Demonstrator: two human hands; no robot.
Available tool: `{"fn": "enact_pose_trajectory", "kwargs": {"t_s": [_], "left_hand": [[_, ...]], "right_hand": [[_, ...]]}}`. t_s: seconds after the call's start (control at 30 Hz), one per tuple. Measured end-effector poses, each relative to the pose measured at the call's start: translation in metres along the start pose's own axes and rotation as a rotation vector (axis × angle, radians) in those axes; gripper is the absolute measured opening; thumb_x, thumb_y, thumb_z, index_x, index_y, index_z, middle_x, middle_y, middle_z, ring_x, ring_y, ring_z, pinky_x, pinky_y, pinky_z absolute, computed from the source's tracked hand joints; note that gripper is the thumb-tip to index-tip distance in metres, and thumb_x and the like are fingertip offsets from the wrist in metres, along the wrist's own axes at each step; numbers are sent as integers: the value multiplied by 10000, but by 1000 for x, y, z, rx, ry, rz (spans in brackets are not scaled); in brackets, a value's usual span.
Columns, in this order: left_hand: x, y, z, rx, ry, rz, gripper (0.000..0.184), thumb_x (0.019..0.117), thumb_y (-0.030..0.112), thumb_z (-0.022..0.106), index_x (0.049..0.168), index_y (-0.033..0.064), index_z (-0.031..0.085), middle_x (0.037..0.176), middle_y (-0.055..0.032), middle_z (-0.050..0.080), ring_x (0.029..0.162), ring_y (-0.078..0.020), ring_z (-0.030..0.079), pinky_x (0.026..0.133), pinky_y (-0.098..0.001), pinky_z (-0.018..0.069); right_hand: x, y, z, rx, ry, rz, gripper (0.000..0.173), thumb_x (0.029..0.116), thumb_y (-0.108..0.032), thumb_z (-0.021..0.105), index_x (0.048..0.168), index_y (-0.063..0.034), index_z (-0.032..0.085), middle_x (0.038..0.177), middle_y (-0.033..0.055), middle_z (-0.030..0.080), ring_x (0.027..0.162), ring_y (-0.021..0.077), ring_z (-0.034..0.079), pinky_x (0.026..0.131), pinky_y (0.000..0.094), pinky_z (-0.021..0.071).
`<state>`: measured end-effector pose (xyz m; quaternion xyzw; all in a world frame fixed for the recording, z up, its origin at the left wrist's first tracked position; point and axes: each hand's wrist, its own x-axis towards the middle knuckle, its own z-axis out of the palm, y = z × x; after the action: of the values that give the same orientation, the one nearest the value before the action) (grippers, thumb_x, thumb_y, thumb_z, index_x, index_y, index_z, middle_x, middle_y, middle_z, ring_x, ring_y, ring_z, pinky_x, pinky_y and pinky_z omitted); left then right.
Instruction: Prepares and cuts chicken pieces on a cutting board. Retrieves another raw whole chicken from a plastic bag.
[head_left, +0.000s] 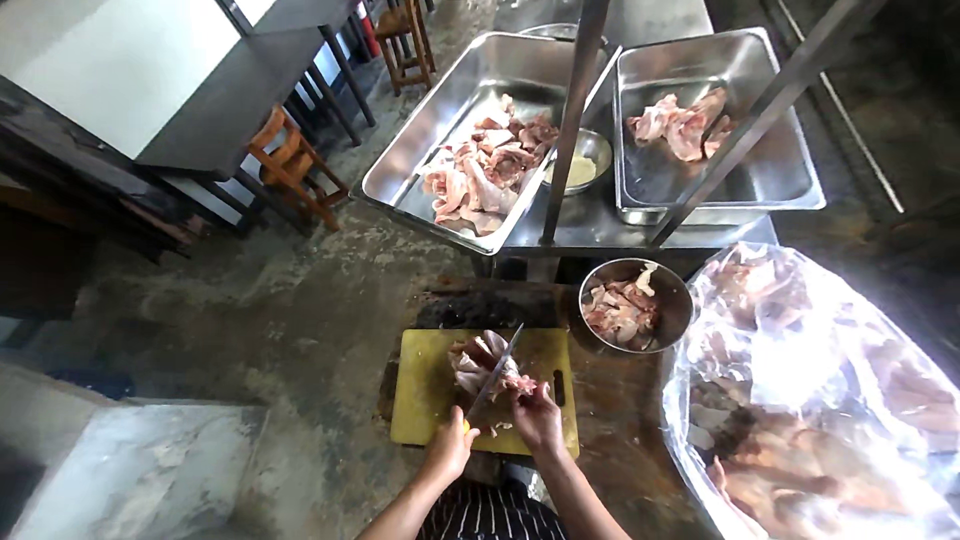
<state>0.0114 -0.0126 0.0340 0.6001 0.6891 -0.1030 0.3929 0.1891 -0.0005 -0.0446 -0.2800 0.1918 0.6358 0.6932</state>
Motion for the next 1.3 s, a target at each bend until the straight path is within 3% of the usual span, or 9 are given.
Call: {"fn": "enact_pose_trajectory", "kwargs": {"t_s": [0.13,0.23,0.37,0.6,0.87,0.97,1.1,1.2,1.3], "left_hand": [[-10,0,-10,94,-2,35,571,1055,433,559,1480,73,433,1140,-176,706,1058,-341,716,926,-536,585],[-16,-4,-13,117,-14,52,549,1059,447,544,1448,71,452,1096,-169,707,1024,-336,719,906,-530,588],[-28,-9,-12,140,-51,38,573,1068,476,504,1479,83,437,1102,-175,712,1036,-347,719,917,-540,583],[-77,10,-19,336,-49,-161,501,1096,352,464,1532,120,377,1125,-176,724,1061,-374,720,902,-550,584],[-7,40,5,273,14,-140,446,1101,270,441,1514,106,397,1178,-183,715,1086,-365,722,906,-540,595],[23,39,9,137,-9,-40,507,1063,199,510,1528,44,381,1236,-224,685,1142,-387,690,975,-560,563],[57,19,10,49,-39,69,509,1076,341,531,1487,58,435,1184,-237,695,1105,-410,696,951,-611,557],[59,10,0,81,-51,114,507,1070,352,554,1472,64,447,1155,-216,705,1095,-385,703,961,-583,561],[54,3,-2,86,-44,148,531,1050,356,593,1475,68,461,1148,-212,707,1086,-374,704,964,-579,561]], "right_hand": [[-9,-2,-3,-12,21,14,335,1120,-294,372,1144,-48,596,1030,110,701,940,210,711,870,379,605],[-9,-4,-3,27,54,11,306,1116,-293,383,1113,-63,584,991,98,691,901,203,713,836,370,615],[-10,-4,-4,49,20,-7,307,1115,-290,385,1114,-64,593,1022,99,695,948,209,709,879,379,603],[-6,0,-9,52,-38,0,329,1116,-303,374,1095,-78,612,1012,84,710,940,189,717,858,357,608],[-8,8,-8,-175,-22,-21,303,1121,-257,370,1102,-64,603,1002,76,696,936,179,689,889,362,581],[-16,9,-21,-214,-20,28,374,1131,-342,301,1062,-101,578,909,43,671,835,154,681,786,342,597],[-28,-17,-38,-299,-22,0,470,1127,-424,253,1087,-127,615,901,4,707,823,116,699,752,313,610],[-25,-37,-20,-228,107,-135,418,1129,-411,244,1067,-124,542,879,28,671,797,161,683,731,378,603],[-28,-54,-9,-201,158,-158,497,1123,-449,212,1103,-99,564,918,44,693,844,175,703,765,391,611]]}}
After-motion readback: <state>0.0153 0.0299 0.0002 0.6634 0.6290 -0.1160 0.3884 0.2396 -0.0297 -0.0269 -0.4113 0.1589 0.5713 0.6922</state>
